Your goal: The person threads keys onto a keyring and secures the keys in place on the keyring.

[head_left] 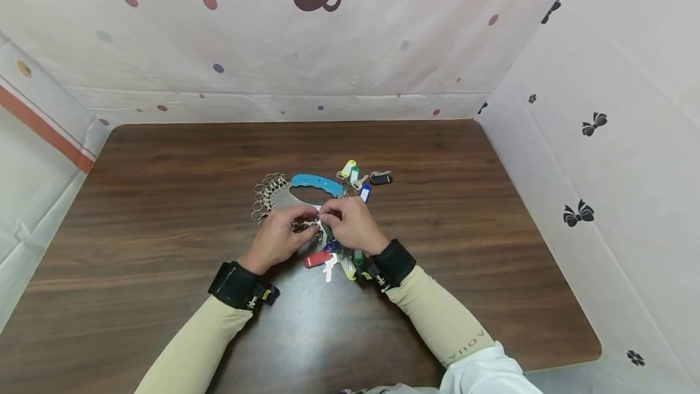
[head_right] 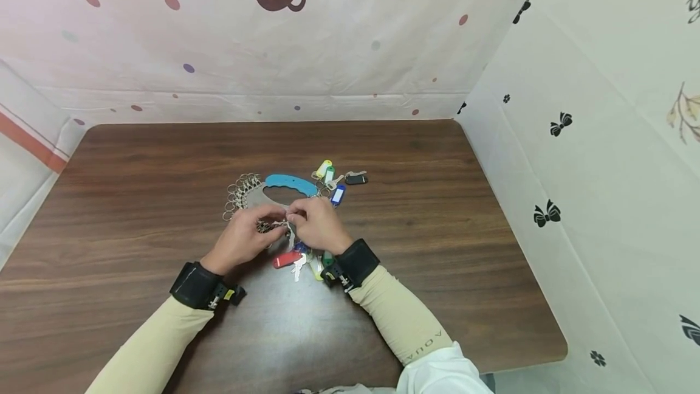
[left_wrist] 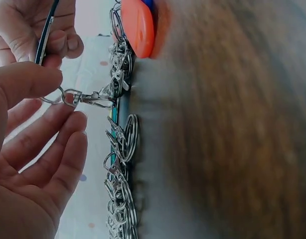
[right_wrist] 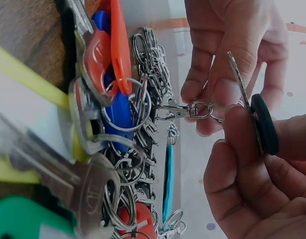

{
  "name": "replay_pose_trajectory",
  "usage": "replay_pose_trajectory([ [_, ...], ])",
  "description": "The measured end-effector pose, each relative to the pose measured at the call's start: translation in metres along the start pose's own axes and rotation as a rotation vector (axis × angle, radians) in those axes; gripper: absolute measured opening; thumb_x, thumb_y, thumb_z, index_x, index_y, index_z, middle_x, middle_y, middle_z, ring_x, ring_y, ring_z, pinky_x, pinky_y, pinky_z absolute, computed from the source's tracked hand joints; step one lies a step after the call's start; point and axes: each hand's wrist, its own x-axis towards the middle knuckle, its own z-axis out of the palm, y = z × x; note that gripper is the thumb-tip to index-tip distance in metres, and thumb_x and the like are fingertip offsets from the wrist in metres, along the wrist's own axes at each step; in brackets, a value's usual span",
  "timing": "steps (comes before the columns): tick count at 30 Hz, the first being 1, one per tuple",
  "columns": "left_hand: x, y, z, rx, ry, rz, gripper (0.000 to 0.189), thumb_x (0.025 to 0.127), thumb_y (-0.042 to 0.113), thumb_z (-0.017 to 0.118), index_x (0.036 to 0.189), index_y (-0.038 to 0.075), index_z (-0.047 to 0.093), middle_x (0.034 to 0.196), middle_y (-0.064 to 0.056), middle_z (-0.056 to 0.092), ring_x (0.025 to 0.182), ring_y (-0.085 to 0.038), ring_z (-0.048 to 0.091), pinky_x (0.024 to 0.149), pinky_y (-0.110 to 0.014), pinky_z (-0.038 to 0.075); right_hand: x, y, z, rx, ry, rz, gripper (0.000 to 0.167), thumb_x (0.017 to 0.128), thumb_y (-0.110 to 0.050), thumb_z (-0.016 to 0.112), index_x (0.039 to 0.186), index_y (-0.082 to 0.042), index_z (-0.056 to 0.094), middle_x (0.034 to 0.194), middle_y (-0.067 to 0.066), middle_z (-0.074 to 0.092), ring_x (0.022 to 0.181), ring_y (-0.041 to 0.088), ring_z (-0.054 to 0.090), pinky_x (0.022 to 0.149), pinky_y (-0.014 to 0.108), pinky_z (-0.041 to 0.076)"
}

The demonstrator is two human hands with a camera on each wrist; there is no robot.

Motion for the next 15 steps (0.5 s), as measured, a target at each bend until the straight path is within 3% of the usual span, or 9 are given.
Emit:
replay_pose_trajectory([
  [4,-0.0001,-0.0006,-0.0011,0.010,0.002,0.021,0.023,0.095,0.014,0.075,0.117,0.007,0.077,0.112,-0.009,0.079,0.099,-0.022,0.074,0.085,-0.045,0.062,0.0005,-0.0008,-0.0012,-0.002,-0.005,0.000,0.014,0.100,-0.005,0.066,0.097,-0.005,0.079,0.080,0.006,0.072,0.064,0.012,0.051,0.058,0.020,0.038],
  [10,0.0001,-0.0017,-0.0019,0.002,-0.024,0.019,0.032,0.093,0.012,0.076,0.125,0.006,0.074,0.116,-0.011,0.078,0.102,-0.024,0.076,0.088,-0.046,0.062,0.0016,-0.0001,-0.0008,-0.006,-0.012,0.005,0.014,0.100,-0.005,0.065,0.096,-0.004,0.079,0.077,0.006,0.070,0.062,0.010,0.050,0.057,0.021,0.037],
  [15,-0.0003,-0.0019,-0.0008,0.009,-0.015,0.001,0.031,0.090,0.009,0.078,0.121,0.005,0.075,0.108,-0.012,0.079,0.095,-0.023,0.076,0.083,-0.044,0.063,0.0012,-0.0013,-0.0008,0.007,-0.015,0.011,0.014,0.100,-0.005,0.066,0.096,-0.004,0.079,0.077,0.006,0.069,0.063,0.011,0.051,0.057,0.021,0.038],
])
